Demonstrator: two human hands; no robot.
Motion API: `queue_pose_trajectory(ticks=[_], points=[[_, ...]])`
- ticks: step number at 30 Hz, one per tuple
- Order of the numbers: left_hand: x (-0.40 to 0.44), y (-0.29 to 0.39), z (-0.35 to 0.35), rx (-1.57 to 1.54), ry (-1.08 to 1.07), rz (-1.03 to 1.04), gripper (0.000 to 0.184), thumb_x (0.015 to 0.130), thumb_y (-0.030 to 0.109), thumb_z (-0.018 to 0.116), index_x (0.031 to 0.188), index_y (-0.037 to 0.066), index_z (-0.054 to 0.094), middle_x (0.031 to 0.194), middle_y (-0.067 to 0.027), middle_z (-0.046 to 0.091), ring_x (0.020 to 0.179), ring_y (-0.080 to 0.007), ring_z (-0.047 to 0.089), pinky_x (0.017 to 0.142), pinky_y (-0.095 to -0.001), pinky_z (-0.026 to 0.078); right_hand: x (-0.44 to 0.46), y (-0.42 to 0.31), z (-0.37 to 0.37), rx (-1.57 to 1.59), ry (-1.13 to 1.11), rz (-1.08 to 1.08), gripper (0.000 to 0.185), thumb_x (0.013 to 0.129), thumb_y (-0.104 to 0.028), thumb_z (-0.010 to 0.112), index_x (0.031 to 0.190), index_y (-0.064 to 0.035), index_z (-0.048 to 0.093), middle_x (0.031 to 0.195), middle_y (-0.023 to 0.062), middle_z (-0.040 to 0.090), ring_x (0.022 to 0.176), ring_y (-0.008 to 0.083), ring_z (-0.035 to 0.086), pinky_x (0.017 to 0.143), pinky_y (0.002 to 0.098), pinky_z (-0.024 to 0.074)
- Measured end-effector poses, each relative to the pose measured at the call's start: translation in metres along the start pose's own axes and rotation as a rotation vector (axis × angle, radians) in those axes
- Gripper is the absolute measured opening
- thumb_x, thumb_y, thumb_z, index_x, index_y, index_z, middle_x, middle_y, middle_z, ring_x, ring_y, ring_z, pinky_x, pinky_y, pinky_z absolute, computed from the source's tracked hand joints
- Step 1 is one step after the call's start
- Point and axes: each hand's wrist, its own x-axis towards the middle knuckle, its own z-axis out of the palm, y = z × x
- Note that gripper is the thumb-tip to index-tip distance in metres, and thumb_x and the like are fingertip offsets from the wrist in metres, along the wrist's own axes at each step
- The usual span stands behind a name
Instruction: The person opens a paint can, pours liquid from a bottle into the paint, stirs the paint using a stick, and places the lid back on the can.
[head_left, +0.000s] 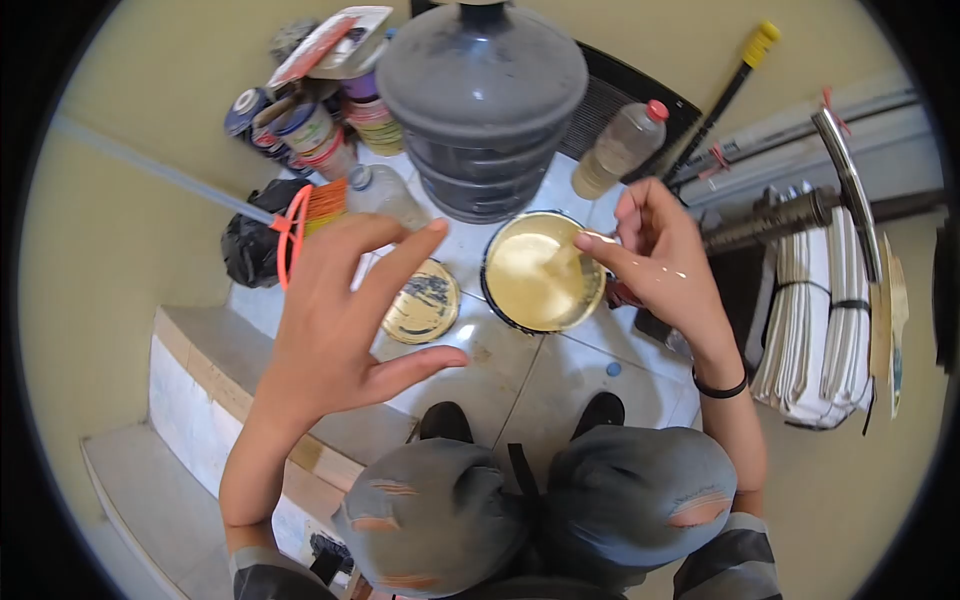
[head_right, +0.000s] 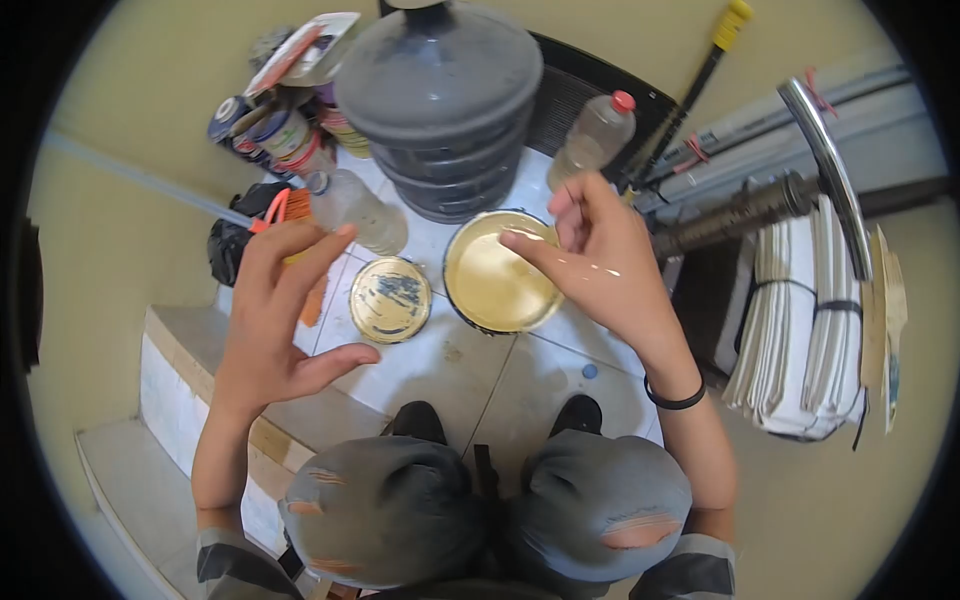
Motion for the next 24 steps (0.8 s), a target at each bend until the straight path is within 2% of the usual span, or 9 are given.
queue_pose_trajectory(ticks=[3,4,7,10,11,13,16,19,24], points=[[-0.004,0.002,0.006,-0.004,-0.009,-0.012,0.097,0.073,0.053,0.095,0.148,0.000,0.062,0.129,-0.0183,0.061,0.119,-0.0377,0.059,0.103,-0.0474,0.049,-0.048,0.075,0.008,0.580,-0.097,0.534,0.046,0.088,-0.040,0.094,0.103,-0.0115,0.061,0.088,-0.0045,0.060,0.072,0.0085,0.057,0.064,0.0264,0.0481],[-0.005,0.003,0.006,-0.034,0.013,-0.052,0.092,0.074,0.050,0.095,0.146,0.002,0.064,0.127,-0.0174,0.062,0.115,-0.0368,0.061,0.100,-0.0468,0.049,-0.071,0.088,0.017,0.707,-0.083,0.741,0.046,0.089,-0.040,0.092,0.111,-0.0125,0.062,0.102,-0.0018,0.063,0.087,0.0090,0.061,0.070,0.0282,0.0517],[-0.011,0.011,0.003,-0.105,0.044,-0.104,0.084,0.075,0.044,0.096,0.142,0.002,0.066,0.124,-0.0164,0.065,0.111,-0.0348,0.062,0.098,-0.0455,0.050,-0.115,0.151,0.037,1.285,-0.285,1.095,0.055,0.094,-0.040,0.088,0.133,-0.0125,0.060,0.118,0.0041,0.064,0.112,0.0205,0.064,0.093,0.0417,0.0541],[-0.016,0.018,-0.006,-0.137,0.063,-0.147,0.082,0.077,0.042,0.096,0.140,-0.001,0.066,0.121,-0.0166,0.066,0.110,-0.0351,0.062,0.099,-0.0469,0.050,-0.135,0.178,0.068,1.461,-0.333,1.247,0.048,0.102,-0.048,0.077,0.131,-0.0120,0.064,0.134,0.0143,0.067,0.125,0.0300,0.065,0.106,0.0539,0.0495],[-0.017,0.021,-0.008,-0.119,0.072,-0.142,0.080,0.077,0.040,0.096,0.139,-0.002,0.066,0.119,-0.0166,0.066,0.108,-0.0352,0.062,0.100,-0.0481,0.050,-0.137,0.185,0.082,1.471,-0.333,1.253,0.048,0.102,-0.048,0.077,0.131,-0.0120,0.064,0.134,0.0143,0.067,0.125,0.0300,0.065,0.106,0.0539,0.0495],[-0.018,0.028,-0.009,-0.097,0.078,-0.139,0.079,0.077,0.039,0.095,0.138,-0.002,0.067,0.118,-0.0166,0.066,0.106,-0.0353,0.062,0.101,-0.0494,0.050,-0.136,0.185,0.112,1.770,-0.818,1.111,0.079,0.100,-0.072,0.065,0.144,-0.0067,0.059,0.138,0.0167,0.066,0.125,0.0319,0.065,0.107,0.0591,0.0496],[-0.018,0.040,-0.009,-0.081,0.038,-0.148,0.076,0.077,0.037,0.095,0.136,-0.002,0.068,0.115,-0.0165,0.066,0.105,-0.0361,0.062,0.104,-0.0532,0.049,-0.122,0.163,0.142,2.003,-1.031,1.013,0.101,0.094,-0.091,0.049,0.146,-0.0052,0.056,0.134,0.0168,0.067,0.121,0.0317,0.065,0.105,0.0602,0.0511],[-0.020,0.050,-0.008,0.030,-0.001,-0.145,0.073,0.077,0.037,0.095,0.133,-0.001,0.070,0.112,-0.0154,0.066,0.106,-0.0363,0.064,0.106,-0.0572,0.049,-0.113,0.159,0.167,2.094,-1.161,0.884,0.118,0.086,-0.103,0.036,0.149,-0.0043,0.053,0.133,0.0173,0.066,0.120,0.0320,0.066,0.104,0.0612,0.0513],[-0.012,0.053,0.003,0.120,0.025,-0.147,0.070,0.077,0.040,0.095,0.132,0.002,0.072,0.109,-0.0136,0.066,0.104,-0.0353,0.066,0.109,-0.0624,0.049,-0.114,0.165,0.172,2.148,-1.236,0.902,0.124,0.082,-0.107,0.034,0.151,-0.0048,0.051,0.132,0.0190,0.065,0.120,0.0321,0.066,0.101,0.0625,0.0525]])
